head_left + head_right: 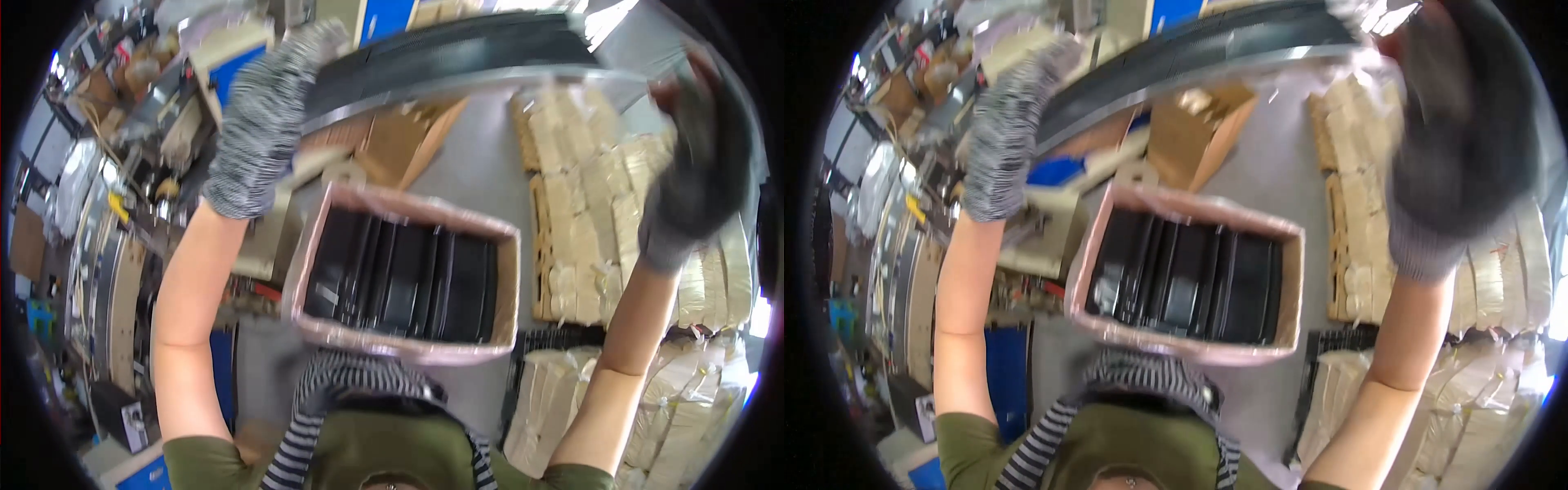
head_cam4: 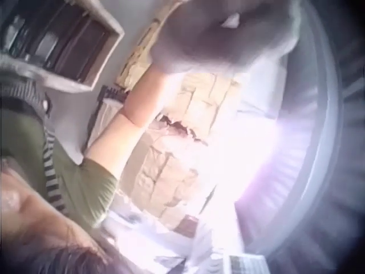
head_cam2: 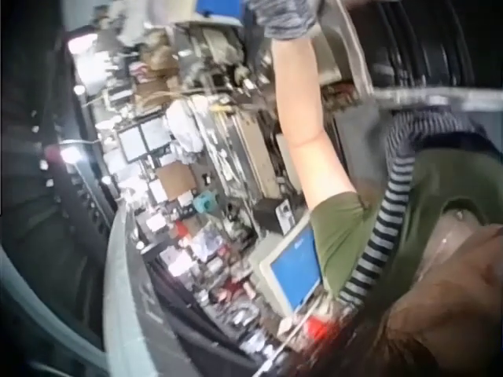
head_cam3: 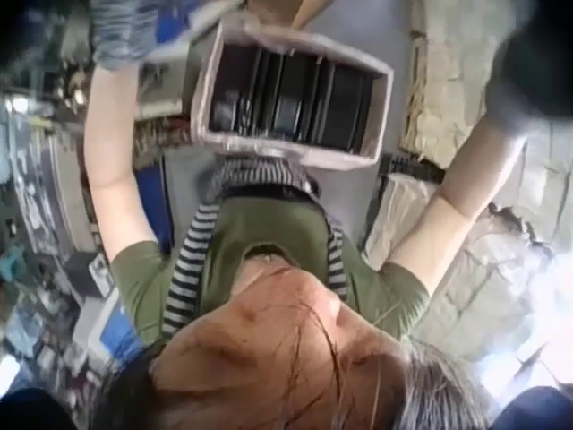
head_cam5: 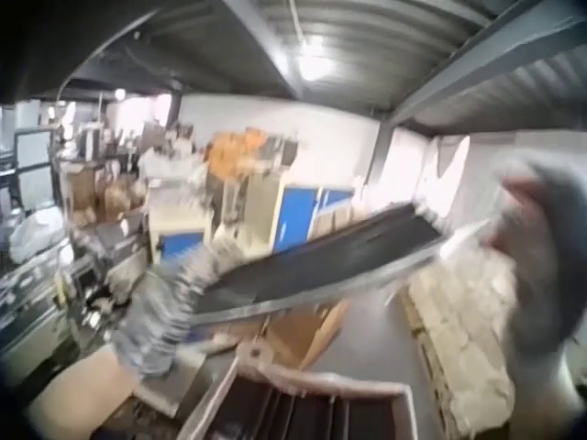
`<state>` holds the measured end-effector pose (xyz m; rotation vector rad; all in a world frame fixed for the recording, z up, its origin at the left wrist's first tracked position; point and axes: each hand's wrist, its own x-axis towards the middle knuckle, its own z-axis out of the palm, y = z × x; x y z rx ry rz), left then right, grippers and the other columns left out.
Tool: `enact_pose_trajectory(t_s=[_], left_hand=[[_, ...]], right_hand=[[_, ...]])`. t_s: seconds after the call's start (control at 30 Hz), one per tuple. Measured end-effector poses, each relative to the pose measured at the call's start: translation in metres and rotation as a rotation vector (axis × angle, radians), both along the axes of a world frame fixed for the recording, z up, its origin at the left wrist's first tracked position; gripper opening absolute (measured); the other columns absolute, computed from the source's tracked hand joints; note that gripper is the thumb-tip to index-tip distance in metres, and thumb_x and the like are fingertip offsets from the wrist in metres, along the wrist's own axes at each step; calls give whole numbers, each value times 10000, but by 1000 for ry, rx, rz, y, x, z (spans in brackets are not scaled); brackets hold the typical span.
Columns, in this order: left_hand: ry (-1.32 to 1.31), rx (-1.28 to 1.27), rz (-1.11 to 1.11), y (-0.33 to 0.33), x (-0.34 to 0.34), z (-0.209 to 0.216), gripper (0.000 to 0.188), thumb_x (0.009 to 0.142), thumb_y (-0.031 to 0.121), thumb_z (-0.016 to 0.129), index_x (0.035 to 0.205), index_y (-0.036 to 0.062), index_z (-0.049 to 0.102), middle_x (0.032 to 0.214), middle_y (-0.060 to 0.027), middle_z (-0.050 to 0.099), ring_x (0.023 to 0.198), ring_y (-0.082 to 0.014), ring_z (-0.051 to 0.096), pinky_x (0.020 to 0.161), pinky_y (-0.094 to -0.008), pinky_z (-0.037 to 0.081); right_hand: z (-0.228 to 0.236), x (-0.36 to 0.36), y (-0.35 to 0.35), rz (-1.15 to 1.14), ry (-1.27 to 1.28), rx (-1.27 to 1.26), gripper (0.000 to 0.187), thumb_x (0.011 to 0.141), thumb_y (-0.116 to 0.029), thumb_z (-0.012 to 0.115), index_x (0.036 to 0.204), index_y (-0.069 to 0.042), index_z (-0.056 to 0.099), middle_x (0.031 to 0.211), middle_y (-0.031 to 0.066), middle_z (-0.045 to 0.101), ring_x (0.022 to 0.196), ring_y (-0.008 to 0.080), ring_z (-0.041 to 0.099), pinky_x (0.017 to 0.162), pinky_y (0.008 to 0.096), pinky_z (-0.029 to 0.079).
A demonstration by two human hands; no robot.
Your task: Organizing and placing black plastic trim pieces into a cardboard shipping box on a production line.
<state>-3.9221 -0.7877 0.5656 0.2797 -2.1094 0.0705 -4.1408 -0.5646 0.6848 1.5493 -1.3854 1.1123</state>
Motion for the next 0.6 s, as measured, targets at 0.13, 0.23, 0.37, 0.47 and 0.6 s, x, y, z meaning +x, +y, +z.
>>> enact_pose_trajectory(t_s=[0.13, 0.23, 0.37, 0.47, 0.6], left_hand=[[419, 825, -309, 50, 43, -52, 441, 963, 322, 439, 1211, -33, 522, 1189, -142, 586, 1127, -227, 545, 1012, -338, 383], [390, 1053, -51, 62, 84, -127, 396, 970, 264, 432, 1223, -30, 511, 1228, -158, 559, 1135, -216, 539, 963, -299, 402], [284, 1317, 230, 97, 124, -200, 333, 970, 186, 448, 1215, -31, 510, 1192, -145, 576, 1099, -221, 552, 978, -309, 407], [368, 1461, 313, 124, 138, -229, 349, 972, 203, 449, 1212, -44, 506, 1176, -154, 578, 1095, -233, 554, 981, -334, 408], [330, 1524, 387, 145, 145, -250, 432, 975, 297, 434, 1228, -47, 497, 1190, -183, 563, 1078, -280, 569, 972, -384, 422]], right_hand=[[-154, 41, 19, 241, -131, 860, 248, 829, -186, 613, 1011, -18, 601, 815, 106, 612, 811, 318, 588, 749, 358, 486], [-350, 29, 19, 132, -345, 1416, 493, 761, -246, 671, 1177, -26, 523, 1105, 162, 576, 1041, 310, 543, 909, 383, 440], [-459, 61, 29, 240, -400, 1645, 606, 715, -251, 706, 1240, -45, 485, 1231, 151, 515, 1122, 318, 498, 968, 385, 406], [-474, 81, 22, 232, -379, 1745, 628, 698, -267, 707, 1246, -53, 488, 1174, 145, 537, 1132, 303, 496, 970, 372, 408], [-478, 90, 9, 254, -256, 1767, 541, 686, -273, 698, 1154, -50, 544, 1133, 134, 552, 1090, 293, 531, 916, 370, 449]])
